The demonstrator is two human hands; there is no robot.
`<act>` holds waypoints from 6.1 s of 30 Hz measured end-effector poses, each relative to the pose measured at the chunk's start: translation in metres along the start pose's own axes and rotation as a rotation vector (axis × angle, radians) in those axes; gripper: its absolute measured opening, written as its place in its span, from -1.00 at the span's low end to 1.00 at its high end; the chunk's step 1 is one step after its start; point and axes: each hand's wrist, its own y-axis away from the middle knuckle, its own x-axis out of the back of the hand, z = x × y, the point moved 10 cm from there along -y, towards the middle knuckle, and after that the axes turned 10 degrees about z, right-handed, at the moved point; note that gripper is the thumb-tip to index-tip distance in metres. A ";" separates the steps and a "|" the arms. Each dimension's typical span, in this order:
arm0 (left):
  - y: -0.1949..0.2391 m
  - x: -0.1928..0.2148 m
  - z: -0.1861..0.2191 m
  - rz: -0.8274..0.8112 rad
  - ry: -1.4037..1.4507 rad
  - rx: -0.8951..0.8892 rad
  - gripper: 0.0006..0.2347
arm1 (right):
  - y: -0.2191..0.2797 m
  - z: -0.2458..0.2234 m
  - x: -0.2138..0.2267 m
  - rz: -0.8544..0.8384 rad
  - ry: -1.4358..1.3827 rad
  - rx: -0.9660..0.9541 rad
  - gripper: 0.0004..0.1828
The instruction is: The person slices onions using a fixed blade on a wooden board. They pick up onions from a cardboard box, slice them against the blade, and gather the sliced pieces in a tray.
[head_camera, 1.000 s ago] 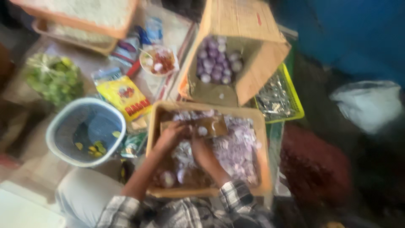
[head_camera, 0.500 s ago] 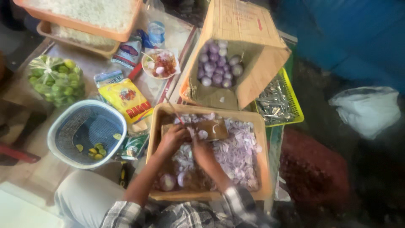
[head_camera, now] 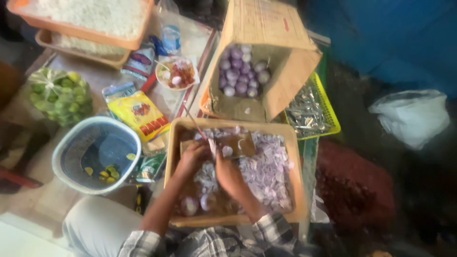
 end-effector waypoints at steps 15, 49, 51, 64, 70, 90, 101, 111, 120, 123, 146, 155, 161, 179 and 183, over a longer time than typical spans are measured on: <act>0.015 -0.014 -0.032 -0.143 0.047 0.345 -0.78 | -0.002 0.002 -0.009 0.027 -0.013 0.055 -0.40; 0.010 0.000 -0.022 -0.011 -0.062 -0.016 -0.71 | 0.007 0.001 -0.015 0.122 0.046 0.113 -0.29; 0.002 0.013 -0.004 0.090 -0.077 -0.170 -0.63 | 0.004 0.002 -0.013 0.118 0.025 0.023 -0.30; 0.008 0.002 -0.008 -0.047 -0.012 -0.001 -0.76 | 0.000 -0.001 -0.015 0.076 0.119 0.028 -0.31; 0.004 0.003 -0.011 -0.064 -0.002 0.037 -0.79 | 0.015 -0.020 0.016 0.067 0.063 0.026 -0.32; 0.006 -0.001 -0.006 -0.139 -0.128 -0.051 -0.69 | 0.009 -0.008 -0.004 0.211 -0.060 0.101 -0.38; 0.019 -0.008 0.004 -0.196 -0.212 -0.191 -0.70 | 0.015 -0.003 -0.018 0.256 0.137 0.105 -0.30; 0.020 0.016 0.047 -0.124 -0.211 -0.069 -0.71 | 0.032 -0.002 0.010 0.058 -0.018 -0.072 -0.28; 0.124 0.023 0.043 -0.445 -0.603 0.452 -0.89 | 0.062 0.022 0.069 0.293 -0.305 -0.094 -0.30; 0.136 0.014 0.033 -0.505 -0.719 0.474 -0.76 | 0.064 0.007 0.009 0.016 -0.271 -0.241 -0.24; 0.115 0.034 -0.001 0.006 0.279 1.130 -0.65 | 0.208 0.133 0.129 0.437 -0.570 -0.651 -0.71; -0.006 -0.002 0.046 0.059 -0.117 0.139 -0.55 | 0.158 0.100 0.059 0.097 -0.700 -0.734 -0.74; -0.015 0.002 0.076 0.009 -0.385 -0.072 -0.64 | 0.114 0.028 0.091 0.255 -0.200 -0.104 -0.66; -0.037 -0.006 0.058 -0.234 -0.257 -0.028 -0.73 | 0.044 -0.023 0.027 0.424 0.100 0.168 -0.29; -0.018 -0.018 0.046 -0.240 -0.290 -0.011 -0.65 | 0.033 0.012 -0.007 0.080 0.162 -0.177 -0.17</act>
